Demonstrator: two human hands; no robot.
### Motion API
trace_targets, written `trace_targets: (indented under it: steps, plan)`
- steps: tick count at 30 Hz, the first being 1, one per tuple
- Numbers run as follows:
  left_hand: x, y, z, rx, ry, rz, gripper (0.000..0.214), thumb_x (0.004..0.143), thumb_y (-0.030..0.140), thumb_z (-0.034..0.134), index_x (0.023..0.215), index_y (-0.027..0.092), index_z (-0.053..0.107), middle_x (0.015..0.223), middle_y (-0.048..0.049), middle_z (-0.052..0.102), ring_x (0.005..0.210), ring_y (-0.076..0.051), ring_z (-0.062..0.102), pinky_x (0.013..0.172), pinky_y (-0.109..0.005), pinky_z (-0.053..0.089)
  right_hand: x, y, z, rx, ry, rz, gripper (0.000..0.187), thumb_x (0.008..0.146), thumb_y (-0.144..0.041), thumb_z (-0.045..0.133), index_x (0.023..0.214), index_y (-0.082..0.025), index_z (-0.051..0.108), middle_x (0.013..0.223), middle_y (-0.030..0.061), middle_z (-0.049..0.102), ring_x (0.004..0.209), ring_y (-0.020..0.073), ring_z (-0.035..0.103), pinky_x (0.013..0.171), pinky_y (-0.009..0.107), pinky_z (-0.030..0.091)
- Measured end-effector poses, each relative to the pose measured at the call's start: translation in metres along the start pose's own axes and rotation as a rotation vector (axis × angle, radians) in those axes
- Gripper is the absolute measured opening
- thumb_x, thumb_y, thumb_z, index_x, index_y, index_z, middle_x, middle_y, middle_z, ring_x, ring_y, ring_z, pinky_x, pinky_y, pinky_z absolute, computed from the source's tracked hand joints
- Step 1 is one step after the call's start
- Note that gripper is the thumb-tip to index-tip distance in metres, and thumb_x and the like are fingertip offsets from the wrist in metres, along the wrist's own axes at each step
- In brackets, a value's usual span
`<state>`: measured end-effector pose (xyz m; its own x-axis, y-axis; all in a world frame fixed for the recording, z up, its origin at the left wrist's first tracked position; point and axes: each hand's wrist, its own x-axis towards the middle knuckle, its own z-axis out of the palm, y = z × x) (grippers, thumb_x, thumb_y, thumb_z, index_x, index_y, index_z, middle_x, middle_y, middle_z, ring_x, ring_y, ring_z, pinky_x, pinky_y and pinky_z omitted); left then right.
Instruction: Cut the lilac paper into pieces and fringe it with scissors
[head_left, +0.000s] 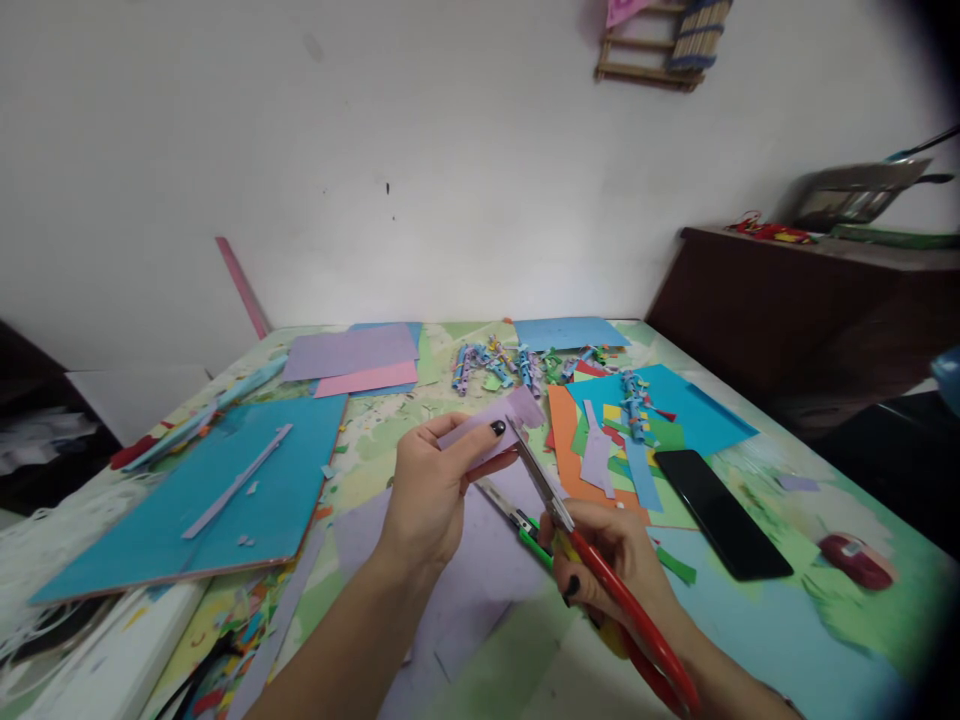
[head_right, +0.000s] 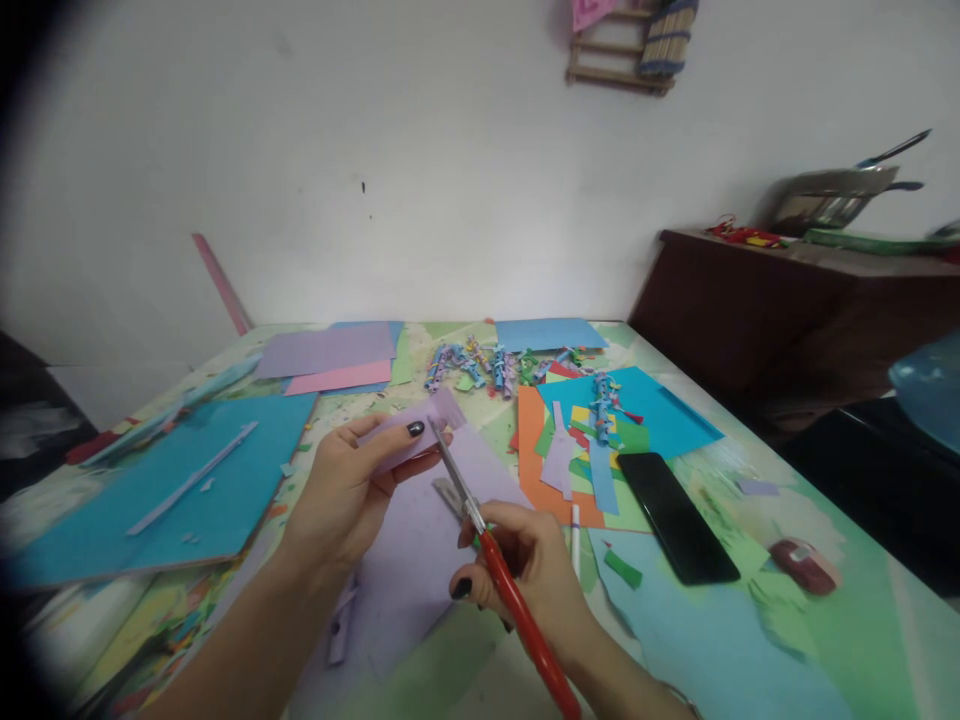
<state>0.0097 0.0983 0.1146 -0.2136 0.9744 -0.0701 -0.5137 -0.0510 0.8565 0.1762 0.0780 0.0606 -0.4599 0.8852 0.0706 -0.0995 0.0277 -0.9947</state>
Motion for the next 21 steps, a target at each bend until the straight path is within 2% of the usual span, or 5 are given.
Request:
trace_targets:
  steps: [8,12,21]
  plan:
    - [-0.0011,0.0005,0.0008,-0.004,0.004,-0.002,0.015,0.059,0.018,0.079,0.066,0.011,0.068,0.072,-0.0054,0.073,0.072,-0.018,0.069,0.07,-0.03,0.057,-0.0004,0.0003,0.0006,0.01,0.005,0.045,0.05,0.059,-0.058,0.079,0.072,-0.015,0.057,0.046,-0.0063,0.043,0.037,0.0053,0.03,0.035,0.019,0.022]
    - [-0.0007,0.0009,0.0007,-0.001,0.002,0.0,0.014,0.059,0.018,0.078,0.065,0.011,0.068,0.072,-0.0052,0.072,0.073,-0.019,0.07,0.071,-0.031,0.057,-0.0001,0.0002,0.0004,-0.001,0.006,0.023,0.048,0.059,-0.055,0.08,0.071,-0.015,0.057,0.047,-0.0064,0.041,0.04,0.0054,0.028,0.036,0.019,0.019]
    - [-0.0007,-0.0007,0.0005,-0.013,-0.006,-0.001,0.011,0.062,0.015,0.077,0.067,0.011,0.067,0.072,-0.0048,0.072,0.073,-0.018,0.069,0.07,-0.029,0.058,-0.0007,0.0008,-0.0002,0.014,0.009,0.031,0.051,0.059,-0.058,0.08,0.075,-0.014,0.059,0.046,-0.0072,0.04,0.041,0.0051,0.028,0.037,0.019,0.02]
